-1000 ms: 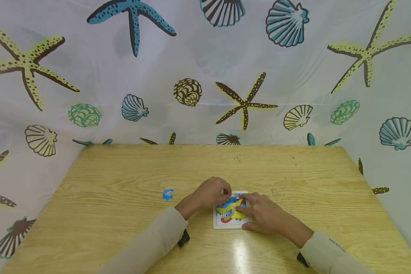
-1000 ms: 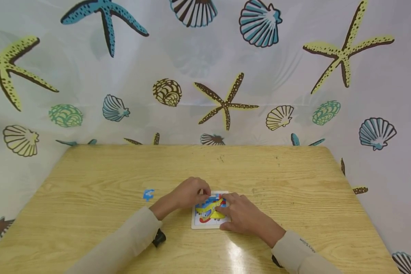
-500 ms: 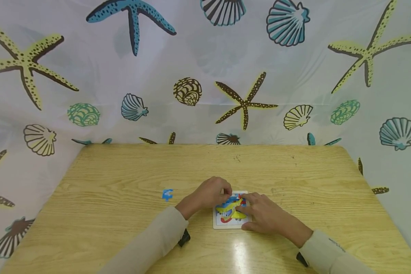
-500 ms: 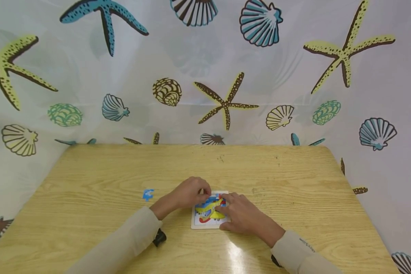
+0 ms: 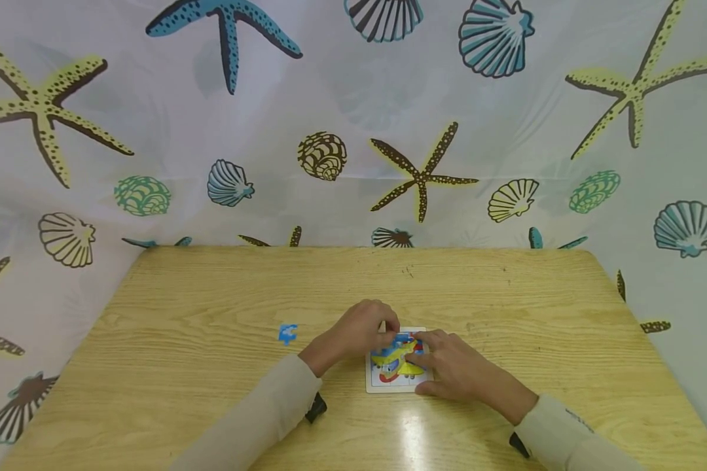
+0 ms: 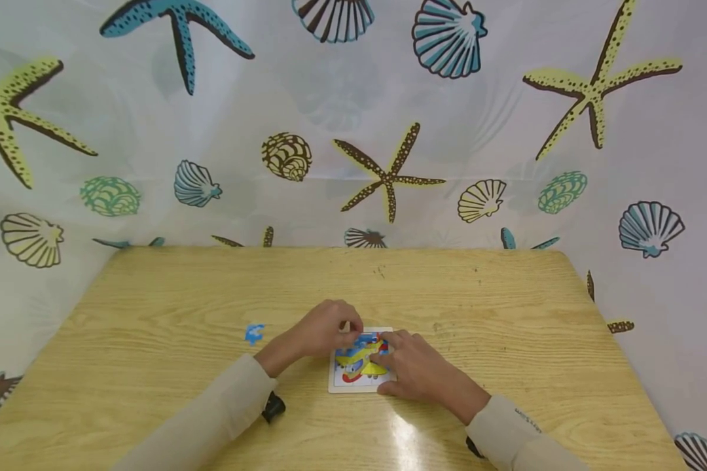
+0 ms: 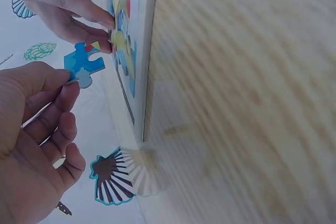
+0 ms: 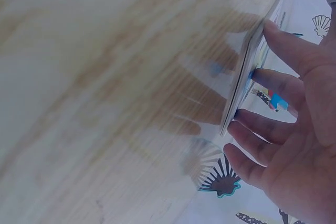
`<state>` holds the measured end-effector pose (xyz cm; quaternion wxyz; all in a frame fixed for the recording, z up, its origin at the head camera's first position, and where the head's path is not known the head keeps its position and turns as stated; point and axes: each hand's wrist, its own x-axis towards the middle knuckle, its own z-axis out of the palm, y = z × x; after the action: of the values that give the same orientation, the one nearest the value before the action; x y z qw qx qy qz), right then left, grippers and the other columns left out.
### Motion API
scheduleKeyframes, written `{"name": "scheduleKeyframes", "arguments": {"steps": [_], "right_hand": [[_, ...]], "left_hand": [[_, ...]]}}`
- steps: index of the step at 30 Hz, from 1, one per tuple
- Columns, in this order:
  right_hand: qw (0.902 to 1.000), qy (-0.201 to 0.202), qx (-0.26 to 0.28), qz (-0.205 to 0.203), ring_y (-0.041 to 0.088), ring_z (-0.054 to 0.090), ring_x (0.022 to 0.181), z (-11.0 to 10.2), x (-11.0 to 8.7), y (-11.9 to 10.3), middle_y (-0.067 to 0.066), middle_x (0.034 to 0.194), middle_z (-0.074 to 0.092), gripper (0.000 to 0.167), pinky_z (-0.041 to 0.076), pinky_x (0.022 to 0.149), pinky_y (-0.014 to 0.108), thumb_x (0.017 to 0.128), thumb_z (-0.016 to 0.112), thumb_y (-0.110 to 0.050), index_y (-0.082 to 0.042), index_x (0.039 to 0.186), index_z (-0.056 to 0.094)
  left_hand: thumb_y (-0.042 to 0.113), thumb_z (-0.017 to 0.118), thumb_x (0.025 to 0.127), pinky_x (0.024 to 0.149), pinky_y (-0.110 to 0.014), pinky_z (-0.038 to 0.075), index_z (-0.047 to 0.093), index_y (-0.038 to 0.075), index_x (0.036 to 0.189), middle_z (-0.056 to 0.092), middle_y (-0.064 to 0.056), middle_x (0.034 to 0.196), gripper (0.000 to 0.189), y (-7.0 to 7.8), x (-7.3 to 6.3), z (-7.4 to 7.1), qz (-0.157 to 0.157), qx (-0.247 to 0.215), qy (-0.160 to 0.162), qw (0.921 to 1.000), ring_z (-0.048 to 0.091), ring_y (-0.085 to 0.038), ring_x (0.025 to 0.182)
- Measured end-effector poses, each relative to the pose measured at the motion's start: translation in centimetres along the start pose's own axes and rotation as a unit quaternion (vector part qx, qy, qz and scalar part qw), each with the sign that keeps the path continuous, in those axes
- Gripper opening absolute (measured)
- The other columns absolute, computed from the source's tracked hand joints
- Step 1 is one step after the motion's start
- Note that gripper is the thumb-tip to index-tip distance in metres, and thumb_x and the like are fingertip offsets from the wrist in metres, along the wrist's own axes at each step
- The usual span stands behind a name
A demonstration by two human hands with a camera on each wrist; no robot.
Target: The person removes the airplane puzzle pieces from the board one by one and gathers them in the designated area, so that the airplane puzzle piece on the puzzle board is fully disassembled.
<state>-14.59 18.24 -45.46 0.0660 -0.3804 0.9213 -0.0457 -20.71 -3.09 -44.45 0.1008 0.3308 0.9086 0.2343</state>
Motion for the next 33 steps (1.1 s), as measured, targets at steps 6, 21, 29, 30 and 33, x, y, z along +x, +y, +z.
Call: {"name": "scheduleKeyframes", "arguments": {"steps": [6,21,29,30,33], "right_hand": [[1.0,-0.001,-0.002,-0.001,0.035,0.049,0.122,0.3,0.1,0.1,0.018,0.136,0.051,0.053,0.046,0.091,0.049,0.085,0.065,-0.049,-0.018,0.127,0.062],[0.9999,-0.005,0.004,0.015,0.036,0.047,0.125,0.4,0.1,0.1,0.018,0.14,0.047,0.054,0.043,0.095,0.05,0.086,0.062,-0.051,-0.019,0.13,0.06],[0.9999,-0.003,0.005,0.011,0.035,0.046,0.126,0.2,0.1,0.0,0.017,0.14,0.047,0.054,0.043,0.096,0.051,0.085,0.062,-0.051,-0.019,0.129,0.06],[0.9999,-0.003,0.004,0.01,0.035,0.046,0.126,0.2,0.1,0.0,0.017,0.14,0.047,0.054,0.043,0.096,0.051,0.085,0.062,-0.051,-0.019,0.129,0.06],[1.0,-0.001,0.003,0.008,0.035,0.047,0.126,0.2,0.2,0.0,0.017,0.14,0.047,0.054,0.043,0.096,0.051,0.085,0.063,-0.051,-0.019,0.129,0.061]], "left_hand": [[0.016,0.066,0.087,0.077,-0.025,0.046,0.072,0.015,0.089,0.065,0.007,0.085,0.006,-0.5,0.0,-0.2,-0.004,-0.009,0.003,0.9999,0.053,-0.009,0.08],[0.012,0.065,0.09,0.066,-0.022,0.045,0.07,0.015,0.087,0.066,0.005,0.084,0.007,-3.2,-1.2,-2.3,-0.024,-0.047,0.043,0.9977,0.052,-0.008,0.072],[0.01,0.066,0.088,0.063,-0.022,0.044,0.07,0.013,0.084,0.065,0.003,0.081,0.007,-4.4,-2.2,-3.0,-0.026,-0.046,0.034,0.998,0.05,-0.009,0.07],[0.01,0.066,0.088,0.063,-0.022,0.044,0.07,0.013,0.084,0.065,0.003,0.081,0.007,-4.5,-2.3,-3.1,-0.028,-0.047,0.031,0.998,0.05,-0.009,0.07],[0.01,0.065,0.088,0.063,-0.022,0.043,0.07,0.013,0.084,0.064,0.004,0.08,0.007,-5.0,-2.7,-3.3,-0.033,-0.046,0.027,0.998,0.049,-0.009,0.069]]}}
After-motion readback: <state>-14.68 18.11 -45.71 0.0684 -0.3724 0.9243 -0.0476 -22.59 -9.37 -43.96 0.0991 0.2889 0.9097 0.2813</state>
